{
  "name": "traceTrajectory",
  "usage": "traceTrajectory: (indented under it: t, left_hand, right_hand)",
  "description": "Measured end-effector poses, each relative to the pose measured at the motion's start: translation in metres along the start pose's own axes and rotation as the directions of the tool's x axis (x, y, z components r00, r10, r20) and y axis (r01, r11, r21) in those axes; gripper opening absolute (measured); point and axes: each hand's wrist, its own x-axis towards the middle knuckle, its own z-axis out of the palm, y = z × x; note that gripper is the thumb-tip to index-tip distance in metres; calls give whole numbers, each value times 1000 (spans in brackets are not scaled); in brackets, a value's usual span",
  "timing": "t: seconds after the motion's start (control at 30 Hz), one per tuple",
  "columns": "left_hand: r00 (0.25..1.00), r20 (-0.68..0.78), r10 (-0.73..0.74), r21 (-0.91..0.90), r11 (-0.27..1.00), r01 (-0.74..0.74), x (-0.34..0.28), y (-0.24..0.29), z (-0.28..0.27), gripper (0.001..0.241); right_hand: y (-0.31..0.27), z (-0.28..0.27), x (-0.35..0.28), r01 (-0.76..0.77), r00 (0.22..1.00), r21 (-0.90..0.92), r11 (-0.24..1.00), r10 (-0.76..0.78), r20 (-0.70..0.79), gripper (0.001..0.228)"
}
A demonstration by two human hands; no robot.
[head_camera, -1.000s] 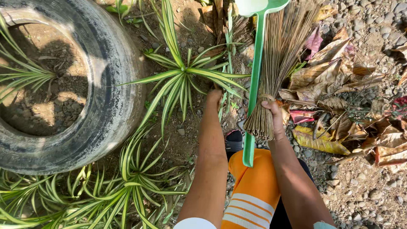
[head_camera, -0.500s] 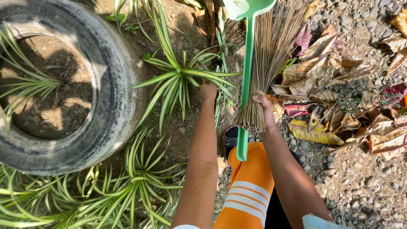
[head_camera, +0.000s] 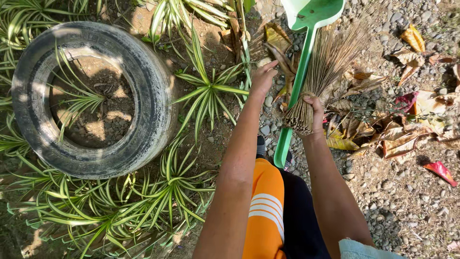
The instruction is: The person sweeps dry leaves and debris from a gravelly backyard area into a green dustpan using a broom.
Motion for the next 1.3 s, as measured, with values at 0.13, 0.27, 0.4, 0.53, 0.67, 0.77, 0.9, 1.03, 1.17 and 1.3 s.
traceTrajectory:
  t: [0.13, 0.27, 0.4, 0.53, 0.67, 0.77, 0.9, 1.03, 1.17, 1.3]
  left_hand:
    - [985, -129, -113, -59, 993, 106, 31, -23, 16, 44]
    - [946, -315, 79, 302, 953, 21, 63, -60, 8, 37]
    - [947, -284, -148, 223, 951, 216, 111, -58, -29, 33]
    - [928, -351, -127, 376, 888, 264, 144, -81, -74, 25]
    - [982, -188, -10, 858, 485, 169, 172, -88, -104, 28]
    - [936, -274, -223, 761, 545, 353, 190, -78, -112, 12]
    - [919, -200, -340, 830, 440, 343, 223, -109, -109, 23]
    - [886, -124, -447, 921, 280, 271, 284, -178, -101, 22]
    - [855, -32, -518, 955, 237, 180, 337, -264, -102, 51]
    - [884, -81, -461, 946, 244, 214, 370, -306, -97, 76]
  right_hand:
    - [-24, 19, 9, 3, 1000, 3, 1000, -3, -27, 33]
    - [-24, 34, 35, 5, 1000, 60, 998, -6, 25, 33]
    - [-23, 63, 80, 48, 995, 27, 999, -50, 83, 38]
    - [-13, 71, 135, -24, 997, 61, 998, 20, 71, 36]
    - [9, 66, 188, -46, 989, 121, 992, 28, 144, 38]
    - [24, 58, 223, -23, 987, 103, 994, 6, 161, 39]
    - [42, 46, 266, 7, 986, 115, 993, -26, 164, 44]
    - [50, 44, 286, -80, 969, 103, 992, 53, 241, 47]
    - [46, 48, 291, -77, 973, 93, 993, 54, 225, 48]
    - [35, 50, 291, -195, 955, -4, 981, 191, 229, 56]
